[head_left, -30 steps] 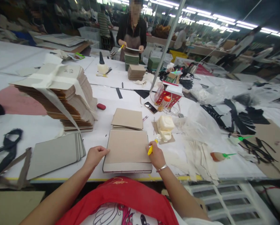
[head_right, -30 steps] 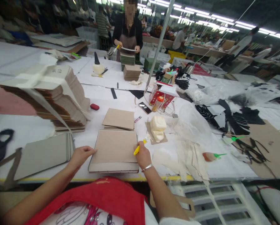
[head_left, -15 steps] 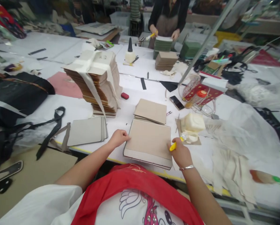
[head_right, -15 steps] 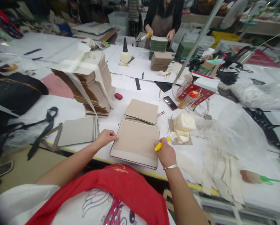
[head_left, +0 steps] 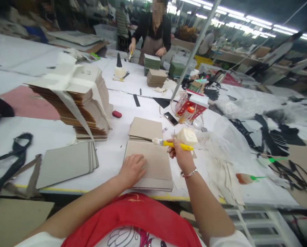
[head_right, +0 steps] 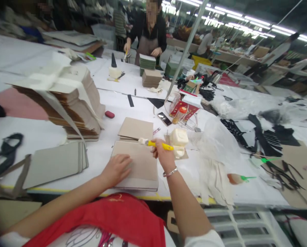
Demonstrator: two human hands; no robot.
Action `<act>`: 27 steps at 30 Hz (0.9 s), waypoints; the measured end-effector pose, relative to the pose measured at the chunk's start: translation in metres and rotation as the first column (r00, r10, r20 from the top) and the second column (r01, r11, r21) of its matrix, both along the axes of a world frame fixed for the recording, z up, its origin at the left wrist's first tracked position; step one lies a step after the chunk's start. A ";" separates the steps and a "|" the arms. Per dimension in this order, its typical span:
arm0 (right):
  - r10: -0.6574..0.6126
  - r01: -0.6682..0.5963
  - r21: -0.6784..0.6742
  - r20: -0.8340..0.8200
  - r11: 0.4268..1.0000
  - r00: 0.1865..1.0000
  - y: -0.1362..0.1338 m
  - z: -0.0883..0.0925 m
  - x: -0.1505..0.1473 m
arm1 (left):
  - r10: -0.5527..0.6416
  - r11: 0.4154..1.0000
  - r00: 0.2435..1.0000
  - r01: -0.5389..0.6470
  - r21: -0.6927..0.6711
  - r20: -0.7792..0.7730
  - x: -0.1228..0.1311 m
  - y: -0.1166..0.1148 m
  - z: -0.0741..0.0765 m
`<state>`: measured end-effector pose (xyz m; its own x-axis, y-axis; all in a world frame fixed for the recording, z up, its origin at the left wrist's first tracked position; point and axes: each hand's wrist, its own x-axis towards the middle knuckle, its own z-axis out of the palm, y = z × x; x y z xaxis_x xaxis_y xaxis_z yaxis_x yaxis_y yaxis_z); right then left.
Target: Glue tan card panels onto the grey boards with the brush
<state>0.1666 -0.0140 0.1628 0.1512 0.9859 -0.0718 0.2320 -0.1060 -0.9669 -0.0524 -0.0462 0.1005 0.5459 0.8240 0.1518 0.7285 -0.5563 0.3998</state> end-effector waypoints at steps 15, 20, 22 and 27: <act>0.064 -0.039 -0.131 0.190 0.991 0.980 0.024 -0.033 0.006 | 0.022 0.995 0.992 -0.035 -0.098 -0.122 0.005 0.000 0.001; -0.159 0.177 -0.086 0.187 0.980 0.969 -0.018 -0.029 0.087 | -0.013 0.997 0.991 0.004 -0.072 -0.131 0.006 -0.001 -0.008; -0.207 0.216 -0.033 0.177 0.976 0.962 -0.041 -0.034 0.106 | -0.019 0.998 0.988 0.011 -0.056 -0.153 0.006 0.001 -0.012; -0.134 0.188 -0.080 0.447 0.979 0.884 -0.106 -0.093 0.117 | -0.061 0.998 0.973 0.054 -0.037 -0.221 0.009 0.005 -0.016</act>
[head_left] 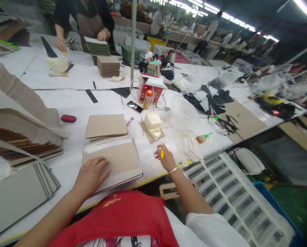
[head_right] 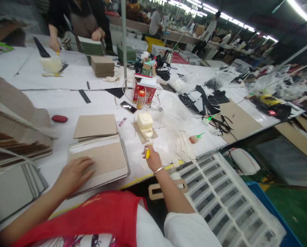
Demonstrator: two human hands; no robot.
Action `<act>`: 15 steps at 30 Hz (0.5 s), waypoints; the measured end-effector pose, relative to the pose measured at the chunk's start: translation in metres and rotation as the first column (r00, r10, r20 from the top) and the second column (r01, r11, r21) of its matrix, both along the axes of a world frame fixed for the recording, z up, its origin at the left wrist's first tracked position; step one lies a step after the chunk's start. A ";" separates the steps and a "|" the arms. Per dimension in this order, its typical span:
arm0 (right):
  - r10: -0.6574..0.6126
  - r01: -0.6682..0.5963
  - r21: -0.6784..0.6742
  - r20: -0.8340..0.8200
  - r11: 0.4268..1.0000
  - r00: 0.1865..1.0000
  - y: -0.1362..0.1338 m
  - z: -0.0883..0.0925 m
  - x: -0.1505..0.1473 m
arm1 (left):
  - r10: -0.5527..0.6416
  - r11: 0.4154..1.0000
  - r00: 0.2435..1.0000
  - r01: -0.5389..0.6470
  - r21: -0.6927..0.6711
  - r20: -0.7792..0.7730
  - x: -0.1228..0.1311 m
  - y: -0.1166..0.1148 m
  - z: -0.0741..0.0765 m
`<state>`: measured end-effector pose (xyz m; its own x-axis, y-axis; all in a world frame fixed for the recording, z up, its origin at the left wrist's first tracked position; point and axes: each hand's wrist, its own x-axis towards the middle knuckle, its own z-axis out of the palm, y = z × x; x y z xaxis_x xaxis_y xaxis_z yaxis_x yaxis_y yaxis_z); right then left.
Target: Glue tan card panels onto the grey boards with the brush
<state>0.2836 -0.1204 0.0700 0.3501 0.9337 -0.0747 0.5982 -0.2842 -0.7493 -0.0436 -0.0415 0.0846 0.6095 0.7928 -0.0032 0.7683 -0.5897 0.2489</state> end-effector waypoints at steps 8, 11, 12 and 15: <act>0.209 -0.005 -0.311 0.625 0.950 0.752 -0.065 -0.122 -0.020 | 0.034 0.999 0.999 -0.034 0.005 -0.006 0.002 -0.005 -0.003; 0.227 -0.036 -0.311 0.607 0.950 0.762 -0.071 -0.134 -0.019 | 0.039 0.999 0.999 -0.039 -0.007 -0.011 0.003 -0.005 -0.005; 0.230 -0.046 -0.306 0.600 0.951 0.766 -0.071 -0.136 -0.018 | 0.041 0.999 0.999 -0.041 -0.006 -0.011 0.003 -0.005 -0.005; 0.202 -0.043 -0.278 0.577 0.960 0.792 -0.068 -0.135 -0.013 | 0.039 0.999 0.999 -0.039 0.007 -0.008 0.003 -0.007 -0.004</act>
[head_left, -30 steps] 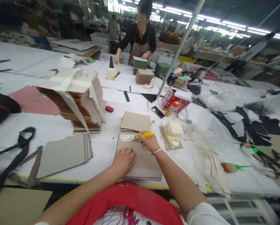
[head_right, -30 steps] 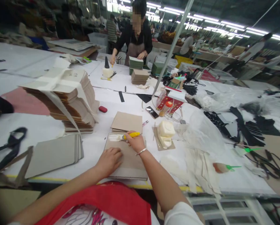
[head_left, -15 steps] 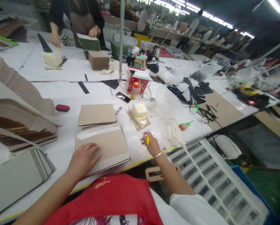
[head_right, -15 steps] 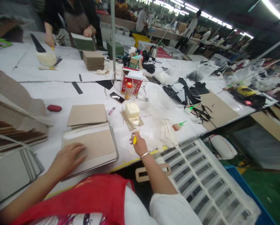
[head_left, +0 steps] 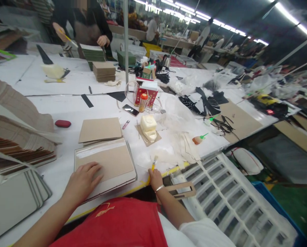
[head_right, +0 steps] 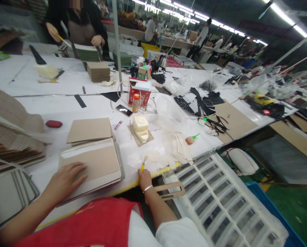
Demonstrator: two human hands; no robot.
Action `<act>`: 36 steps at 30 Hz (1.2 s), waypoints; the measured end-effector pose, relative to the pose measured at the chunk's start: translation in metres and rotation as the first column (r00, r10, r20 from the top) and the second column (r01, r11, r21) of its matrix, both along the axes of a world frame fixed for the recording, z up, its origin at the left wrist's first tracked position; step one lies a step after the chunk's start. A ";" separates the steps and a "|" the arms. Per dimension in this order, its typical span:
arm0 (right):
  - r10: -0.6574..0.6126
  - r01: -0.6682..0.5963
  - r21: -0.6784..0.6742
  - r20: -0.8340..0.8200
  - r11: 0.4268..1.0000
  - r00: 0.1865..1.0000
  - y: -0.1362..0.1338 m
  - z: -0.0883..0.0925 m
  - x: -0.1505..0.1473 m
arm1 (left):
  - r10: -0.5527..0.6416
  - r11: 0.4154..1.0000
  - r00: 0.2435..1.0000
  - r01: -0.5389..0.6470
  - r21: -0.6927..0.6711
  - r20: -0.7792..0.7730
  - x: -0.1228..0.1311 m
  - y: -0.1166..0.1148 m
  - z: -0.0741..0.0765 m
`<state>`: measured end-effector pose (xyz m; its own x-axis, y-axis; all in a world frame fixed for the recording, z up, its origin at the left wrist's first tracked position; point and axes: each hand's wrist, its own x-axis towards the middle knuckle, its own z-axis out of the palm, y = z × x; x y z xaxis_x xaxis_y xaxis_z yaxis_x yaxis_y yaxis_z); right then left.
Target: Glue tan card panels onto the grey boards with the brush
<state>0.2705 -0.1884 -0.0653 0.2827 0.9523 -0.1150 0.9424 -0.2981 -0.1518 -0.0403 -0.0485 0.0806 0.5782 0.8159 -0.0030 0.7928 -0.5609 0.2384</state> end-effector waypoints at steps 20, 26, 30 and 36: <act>0.402 0.079 0.535 -0.716 0.841 0.571 0.098 0.233 -0.043 | 0.237 0.533 0.689 0.497 -0.685 0.685 0.109 0.030 0.069; 0.404 -0.073 0.538 -0.529 0.840 0.747 0.120 0.221 -0.065 | 0.421 0.506 0.662 0.396 -0.766 0.620 0.078 0.028 0.060; 0.366 -0.083 0.559 -0.415 0.825 0.833 0.141 0.200 -0.073 | 0.501 0.517 0.684 0.255 -0.817 0.530 0.042 0.035 0.053; 0.275 0.013 0.601 -0.386 0.799 0.881 0.169 0.159 -0.076 | 0.758 0.483 0.494 0.015 -0.875 0.426 -0.034 0.051 0.027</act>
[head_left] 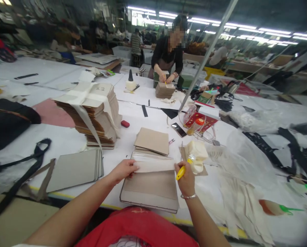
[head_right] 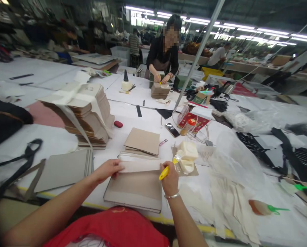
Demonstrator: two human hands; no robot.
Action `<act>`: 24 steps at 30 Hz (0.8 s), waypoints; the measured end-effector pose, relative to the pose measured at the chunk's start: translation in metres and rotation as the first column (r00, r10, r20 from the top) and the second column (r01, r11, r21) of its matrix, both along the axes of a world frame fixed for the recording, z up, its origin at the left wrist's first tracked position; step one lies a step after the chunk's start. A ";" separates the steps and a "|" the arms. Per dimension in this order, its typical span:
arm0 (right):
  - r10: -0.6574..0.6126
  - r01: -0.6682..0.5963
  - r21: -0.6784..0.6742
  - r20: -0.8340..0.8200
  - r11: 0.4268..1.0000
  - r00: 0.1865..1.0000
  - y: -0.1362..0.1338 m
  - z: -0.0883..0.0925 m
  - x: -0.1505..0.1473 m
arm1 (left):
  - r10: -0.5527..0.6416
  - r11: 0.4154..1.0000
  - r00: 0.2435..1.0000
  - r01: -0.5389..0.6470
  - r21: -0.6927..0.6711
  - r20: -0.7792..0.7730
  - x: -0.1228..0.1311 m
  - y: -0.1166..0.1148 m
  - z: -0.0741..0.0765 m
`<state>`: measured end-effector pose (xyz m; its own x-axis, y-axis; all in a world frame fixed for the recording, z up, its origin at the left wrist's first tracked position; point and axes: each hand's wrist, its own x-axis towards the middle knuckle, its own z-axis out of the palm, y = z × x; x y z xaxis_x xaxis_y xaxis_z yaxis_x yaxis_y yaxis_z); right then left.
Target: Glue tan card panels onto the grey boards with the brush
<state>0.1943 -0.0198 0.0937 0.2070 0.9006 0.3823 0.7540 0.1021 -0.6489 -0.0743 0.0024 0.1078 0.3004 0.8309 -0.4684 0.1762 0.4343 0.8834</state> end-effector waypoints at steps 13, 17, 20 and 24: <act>0.001 0.006 -0.031 0.218 0.999 0.976 0.015 -0.024 -0.011 | 0.302 0.895 0.809 -0.059 0.442 -0.504 -0.006 0.032 -0.023; 0.012 0.000 -0.051 0.245 0.999 0.969 0.018 -0.028 -0.010 | 0.313 0.887 0.743 -0.006 0.462 -0.592 -0.004 0.034 -0.021; 0.014 0.005 -0.073 0.253 0.997 0.967 0.019 -0.029 -0.011 | 0.295 0.889 0.696 0.051 0.454 -0.654 -0.001 0.035 -0.020; 0.004 0.028 -0.124 0.255 0.992 0.967 0.019 -0.026 -0.011 | 0.280 0.883 0.627 0.129 0.451 -0.727 0.002 0.034 -0.019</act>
